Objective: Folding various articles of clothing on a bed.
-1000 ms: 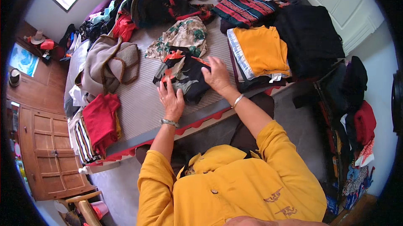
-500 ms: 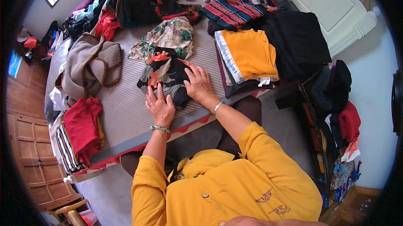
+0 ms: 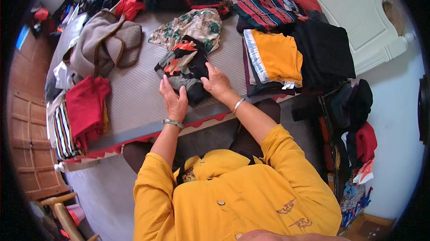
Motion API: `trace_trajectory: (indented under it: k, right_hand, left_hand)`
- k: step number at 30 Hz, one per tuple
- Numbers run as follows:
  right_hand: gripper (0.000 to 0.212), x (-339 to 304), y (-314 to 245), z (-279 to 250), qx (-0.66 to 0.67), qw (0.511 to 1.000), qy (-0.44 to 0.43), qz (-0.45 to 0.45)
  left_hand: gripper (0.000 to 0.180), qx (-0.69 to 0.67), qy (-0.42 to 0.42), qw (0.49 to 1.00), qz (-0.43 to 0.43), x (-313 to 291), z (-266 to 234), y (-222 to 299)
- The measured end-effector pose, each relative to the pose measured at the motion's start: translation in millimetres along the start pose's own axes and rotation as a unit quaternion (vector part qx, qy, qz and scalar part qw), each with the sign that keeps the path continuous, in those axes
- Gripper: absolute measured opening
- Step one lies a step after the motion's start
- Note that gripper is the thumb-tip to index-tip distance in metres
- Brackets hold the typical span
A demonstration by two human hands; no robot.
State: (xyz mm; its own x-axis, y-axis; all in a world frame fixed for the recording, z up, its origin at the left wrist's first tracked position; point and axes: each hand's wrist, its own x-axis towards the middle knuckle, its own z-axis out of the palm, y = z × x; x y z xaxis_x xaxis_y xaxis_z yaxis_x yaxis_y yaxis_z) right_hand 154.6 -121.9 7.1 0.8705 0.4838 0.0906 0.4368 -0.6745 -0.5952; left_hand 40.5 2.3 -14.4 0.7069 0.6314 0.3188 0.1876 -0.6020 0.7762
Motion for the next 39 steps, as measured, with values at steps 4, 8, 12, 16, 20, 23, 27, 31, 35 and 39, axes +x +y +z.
trace_trajectory:
  k: [4, 8, 12, 16, 20, 23, 27, 31, 35, 39]
  right_hand:
    - [0.063, -4.3, 7.3, 8.0, 0.197, 0.979, 0.055, 0.024]
    - [0.052, -31.5, -19.5, -9.9, 0.621, 0.762, -0.067, 0.169]
    - [0.052, -51.2, 5.3, -3.9, 0.646, 0.723, -0.103, 0.221]
    - [0.039, -67.0, -17.6, -26.8, 0.688, 0.688, -0.124, 0.195]
    - [0.034, -66.0, -7.6, -29.8, 0.680, 0.689, -0.133, 0.211]
    - [0.036, -63.3, 2.3, -39.4, 0.681, 0.669, -0.173, 0.242]
    - [0.062, -40.6, -11.4, -86.2, 0.687, 0.679, -0.166, 0.198]
    - [0.059, -4.9, -14.7, -167.0, 0.673, 0.727, -0.060, 0.119]
    - [0.053, 5.1, -4.0, -256.7, 0.629, 0.775, 0.045, -0.035]
    - [0.057, 11.3, 68.9, -281.9, 0.539, 0.821, 0.184, -0.045]
  left_hand:
    - [0.071, -0.238, 0.029, 0.961, -0.137, -0.1, 6.4, 7.7]
    - [0.041, -0.420, -0.040, 0.856, -0.300, 9.0, -12.2, 2.0]
    - [0.017, -0.470, -0.149, 0.753, -0.435, -2.7, -41.1, 27.0]
    - [0.025, -0.489, -0.122, 0.774, -0.384, -16.4, -46.3, 24.7]
    - [0.032, -0.492, -0.139, 0.779, -0.363, -27.9, -35.7, 37.8]
    - [0.030, -0.548, -0.172, 0.725, -0.381, -24.0, -40.3, 51.2]
    - [0.028, -0.562, -0.199, 0.741, -0.307, 12.5, -47.1, 90.8]
    - [0.029, -0.609, -0.217, 0.736, -0.198, 70.4, -24.9, 159.5]
    - [0.026, -0.648, -0.264, 0.705, -0.115, 97.0, 7.3, 244.0]
    - [0.026, -0.629, -0.276, 0.717, -0.118, 78.2, 59.8, 278.8]
